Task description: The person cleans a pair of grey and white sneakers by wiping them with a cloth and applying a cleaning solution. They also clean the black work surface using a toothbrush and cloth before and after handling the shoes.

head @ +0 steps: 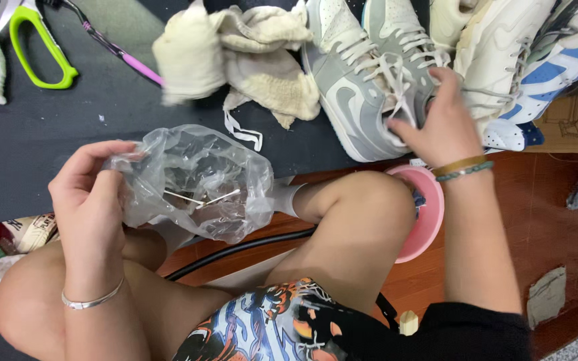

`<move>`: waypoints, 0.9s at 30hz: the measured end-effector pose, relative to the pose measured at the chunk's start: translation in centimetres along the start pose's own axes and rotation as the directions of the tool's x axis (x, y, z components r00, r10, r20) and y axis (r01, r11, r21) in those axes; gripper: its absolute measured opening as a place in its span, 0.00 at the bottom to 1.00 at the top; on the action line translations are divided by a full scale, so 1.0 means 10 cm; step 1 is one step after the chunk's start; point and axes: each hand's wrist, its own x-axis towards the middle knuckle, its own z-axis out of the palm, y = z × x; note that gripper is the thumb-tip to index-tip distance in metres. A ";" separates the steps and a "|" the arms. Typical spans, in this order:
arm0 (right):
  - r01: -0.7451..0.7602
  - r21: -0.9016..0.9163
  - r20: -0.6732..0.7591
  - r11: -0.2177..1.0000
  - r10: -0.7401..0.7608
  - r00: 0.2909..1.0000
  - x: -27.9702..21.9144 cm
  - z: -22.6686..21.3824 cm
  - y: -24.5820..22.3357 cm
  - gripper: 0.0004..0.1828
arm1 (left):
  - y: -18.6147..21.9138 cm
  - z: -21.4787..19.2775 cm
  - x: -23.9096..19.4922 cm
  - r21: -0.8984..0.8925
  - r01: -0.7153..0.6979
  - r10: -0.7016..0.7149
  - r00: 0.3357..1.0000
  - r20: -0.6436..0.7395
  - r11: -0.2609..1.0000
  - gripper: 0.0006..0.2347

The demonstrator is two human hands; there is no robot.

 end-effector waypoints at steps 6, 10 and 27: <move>0.242 -0.003 -0.156 0.970 -0.239 0.958 0.20 0.51 0.55 0.43 | 0.01 0.11 -0.03 -0.025 0.014 -0.013 1.000 0.017 1.000 0.13; 0.234 0.163 -0.264 0.958 -0.186 0.946 0.13 0.42 0.70 0.35 | 0.03 0.17 -0.02 0.032 0.029 -0.029 1.000 0.003 0.999 0.12; 0.102 -0.291 -0.294 0.951 -0.190 0.937 1.68 -1.07 2.07 0.18 | 0.04 0.24 0.22 0.040 0.105 -0.102 0.993 -0.053 0.994 0.14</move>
